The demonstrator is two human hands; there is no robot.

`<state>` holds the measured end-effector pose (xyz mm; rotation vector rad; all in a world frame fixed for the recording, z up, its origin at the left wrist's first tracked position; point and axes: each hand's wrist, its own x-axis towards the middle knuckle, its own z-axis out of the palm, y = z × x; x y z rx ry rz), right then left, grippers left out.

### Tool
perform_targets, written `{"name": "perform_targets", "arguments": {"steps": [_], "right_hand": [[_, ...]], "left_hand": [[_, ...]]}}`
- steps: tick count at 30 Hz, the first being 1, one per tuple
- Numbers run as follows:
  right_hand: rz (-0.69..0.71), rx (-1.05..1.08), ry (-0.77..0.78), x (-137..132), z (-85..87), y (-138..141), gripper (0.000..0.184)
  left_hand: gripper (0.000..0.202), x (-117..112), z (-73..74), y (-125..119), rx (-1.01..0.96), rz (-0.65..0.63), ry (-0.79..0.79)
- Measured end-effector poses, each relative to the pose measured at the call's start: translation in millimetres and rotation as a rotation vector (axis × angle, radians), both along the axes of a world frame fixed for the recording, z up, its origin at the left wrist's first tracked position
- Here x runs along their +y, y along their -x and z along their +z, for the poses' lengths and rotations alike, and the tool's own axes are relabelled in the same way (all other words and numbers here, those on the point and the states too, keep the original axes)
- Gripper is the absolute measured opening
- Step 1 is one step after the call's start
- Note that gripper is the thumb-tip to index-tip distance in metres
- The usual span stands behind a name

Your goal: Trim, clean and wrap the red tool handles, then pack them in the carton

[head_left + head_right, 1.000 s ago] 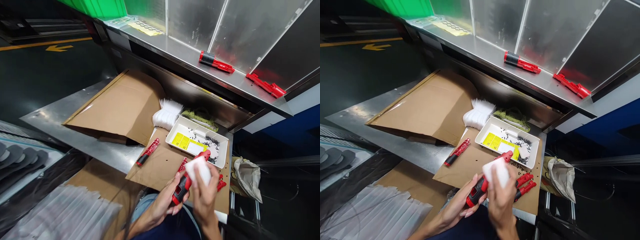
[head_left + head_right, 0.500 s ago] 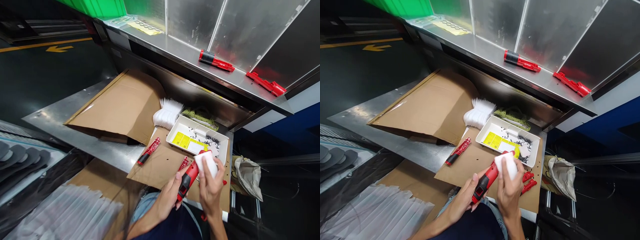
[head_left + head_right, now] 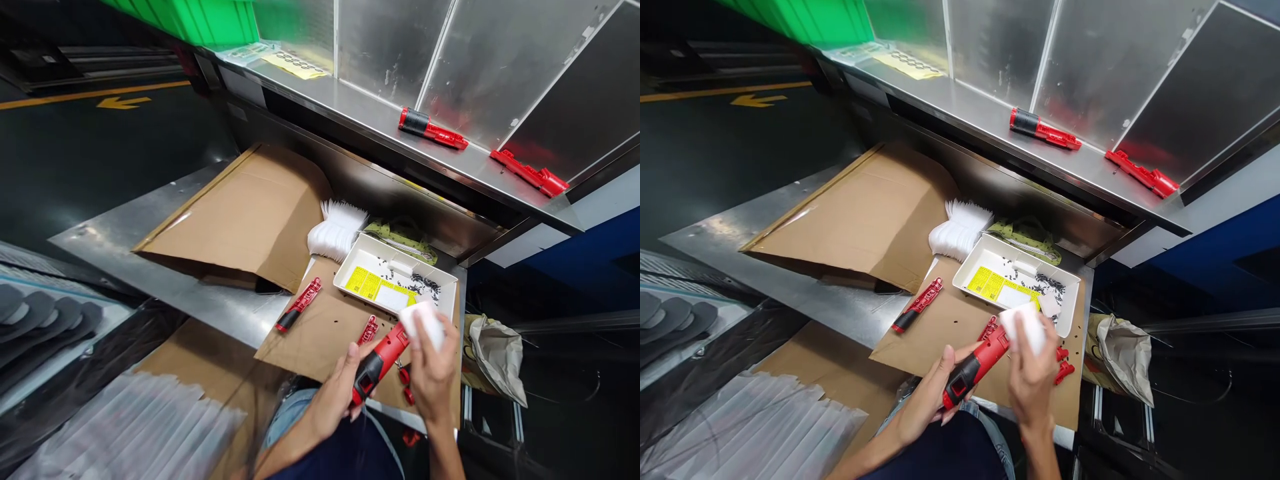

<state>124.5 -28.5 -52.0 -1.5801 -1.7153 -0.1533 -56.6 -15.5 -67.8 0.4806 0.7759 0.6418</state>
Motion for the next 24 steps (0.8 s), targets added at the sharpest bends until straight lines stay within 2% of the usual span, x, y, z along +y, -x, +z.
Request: {"name": "perform_targets", "arguments": {"steps": [3, 7, 12, 16, 17, 18, 21, 22, 24], "right_hand": [[-0.142, 0.166, -0.064, 7.5, 5.6, -28.0, 0.041], [-0.083, 0.225, -0.032, 2.4, 5.9, -43.5, 0.043], [0.035, 0.104, -0.064, -7.1, 6.3, -22.5, 0.040], [0.266, -0.012, -0.012, -11.2, 11.3, 2.0, 0.040], [0.289, -0.029, 0.001, -11.2, 11.9, 5.4, 0.040], [0.266, -0.035, -0.003, -10.6, 11.9, 7.5, 0.040], [0.064, -0.030, -0.050, -7.9, 9.0, 10.3, 0.043], [0.044, -0.033, -0.057, -7.5, 7.2, 11.4, 0.044], [0.122, -0.054, -0.034, -7.2, 3.5, 14.3, 0.045]], "left_hand": [[0.081, 6.5, 13.6, -2.7, -0.086, -0.064, 0.093], [0.063, 15.2, 25.5, 1.5, -0.243, -0.100, 0.194], [0.055, 15.7, 26.7, 1.2, -0.270, -0.091, 0.200], [0.053, 13.5, 26.9, -2.1, -0.230, -0.050, 0.207], [0.053, 13.0, 27.0, -2.7, -0.218, -0.042, 0.211], [0.054, 12.7, 27.0, -3.2, -0.206, -0.043, 0.212], [0.061, 11.8, 24.9, -4.4, -0.166, -0.075, 0.184], [0.064, 11.5, 23.3, -5.0, -0.144, -0.075, 0.168], [0.070, 11.0, 18.7, -6.7, -0.085, -0.055, 0.132]]}}
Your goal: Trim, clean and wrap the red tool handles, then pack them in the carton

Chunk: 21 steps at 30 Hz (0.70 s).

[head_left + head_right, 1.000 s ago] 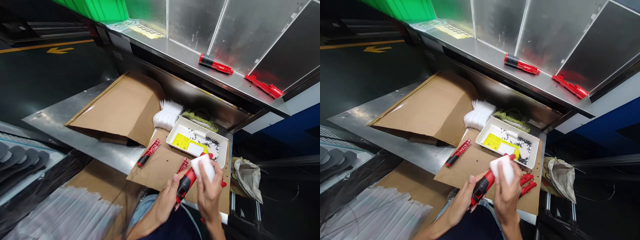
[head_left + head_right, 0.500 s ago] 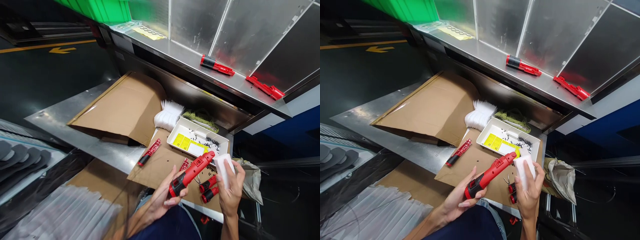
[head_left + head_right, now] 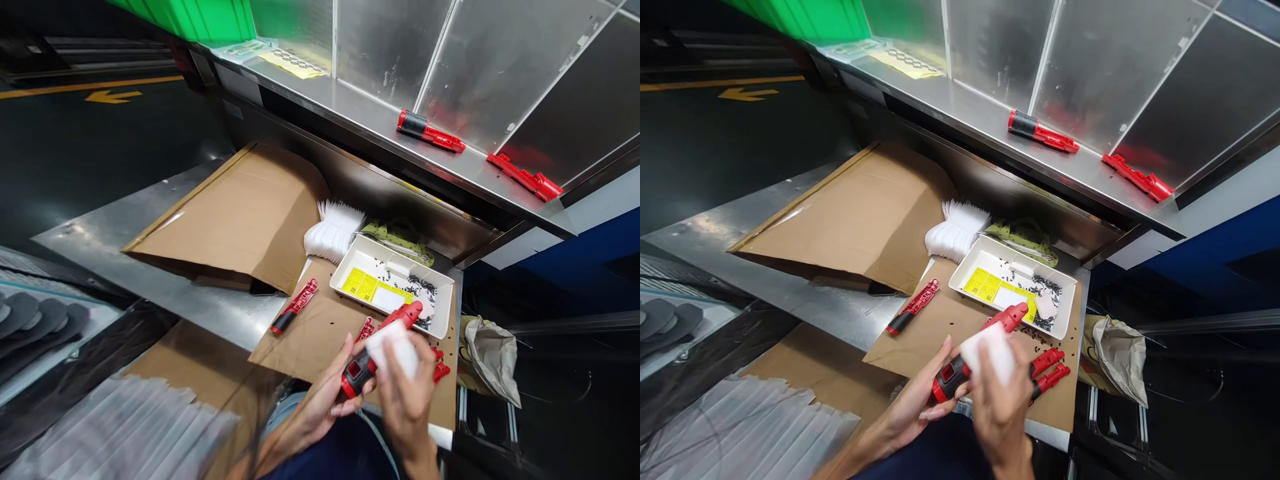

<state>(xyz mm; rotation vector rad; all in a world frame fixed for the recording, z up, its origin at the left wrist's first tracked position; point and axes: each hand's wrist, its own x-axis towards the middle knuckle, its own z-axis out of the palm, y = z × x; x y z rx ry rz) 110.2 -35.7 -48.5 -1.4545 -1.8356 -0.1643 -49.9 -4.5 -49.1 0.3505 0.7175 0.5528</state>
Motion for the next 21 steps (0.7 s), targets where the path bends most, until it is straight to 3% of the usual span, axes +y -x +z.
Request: {"name": "perform_targets", "arguments": {"steps": [2, 6, 9, 11, 15, 21], "right_hand": [[0.042, -0.015, 0.024, 0.0, -2.9, 2.6, 0.044], [-0.108, 0.029, -0.009, -3.5, -6.1, 8.5, 0.047], [0.020, 0.035, 0.039, -7.2, -8.8, 12.4, 0.052], [0.023, 0.041, 0.018, -3.2, -9.7, 8.7, 0.053], [-0.160, 0.084, -0.091, 11.8, -8.7, -4.6, 0.054], [-0.169, 0.087, -0.099, 18.2, -9.0, -8.7, 0.043]], "left_hand": [[0.076, -0.8, -5.1, -2.2, 0.058, 0.013, -0.049], [0.078, -3.8, -9.1, -6.3, 0.146, 0.014, -0.116], [0.064, -5.7, -4.0, -6.2, 0.197, 0.056, -0.043], [0.058, -5.4, 1.1, -3.9, 0.139, 0.039, -0.012], [0.055, -1.4, 5.9, 1.7, -0.060, -0.021, 0.027], [0.041, 0.5, -1.8, 2.9, -0.163, -0.038, 0.184]]}}
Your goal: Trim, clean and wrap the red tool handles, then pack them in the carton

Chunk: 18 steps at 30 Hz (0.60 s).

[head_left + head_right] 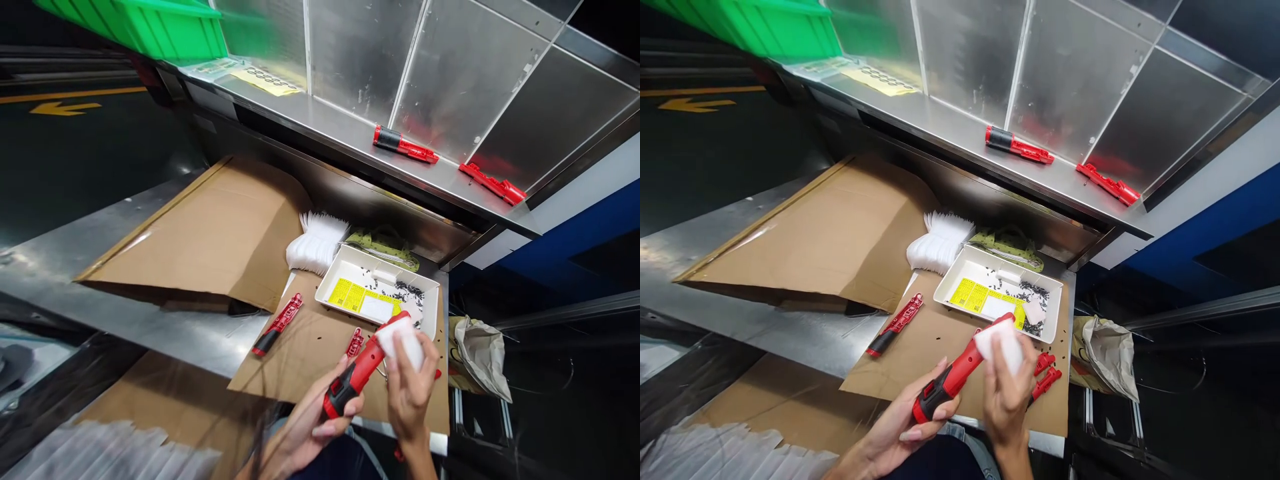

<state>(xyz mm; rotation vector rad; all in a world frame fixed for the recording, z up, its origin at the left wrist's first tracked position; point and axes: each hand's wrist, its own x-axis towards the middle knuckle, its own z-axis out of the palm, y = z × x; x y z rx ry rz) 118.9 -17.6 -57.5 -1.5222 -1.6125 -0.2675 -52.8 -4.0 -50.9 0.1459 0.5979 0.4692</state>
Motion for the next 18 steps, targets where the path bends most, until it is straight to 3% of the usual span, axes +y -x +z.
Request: {"name": "perform_targets", "arguments": {"steps": [3, 7, 12, 18], "right_hand": [[-0.073, 0.039, -0.066, 12.2, 10.6, -14.8, 0.039], [-0.039, 0.027, -0.076, 13.9, 23.2, -23.1, 0.041], [-0.014, 0.024, 0.009, -3.6, 20.8, -11.0, 0.041], [0.002, 0.003, 0.035, -6.9, 18.4, -9.5, 0.042]], "left_hand": [[0.047, -1.3, -0.8, -1.2, 0.021, -0.021, -0.052], [0.062, -1.5, 3.4, -2.3, 0.052, -0.066, -0.107], [0.082, -1.6, 11.1, -1.4, 0.180, -0.057, -0.234], [0.083, -3.1, 11.1, -0.8, 0.437, -0.027, -0.498]]}}
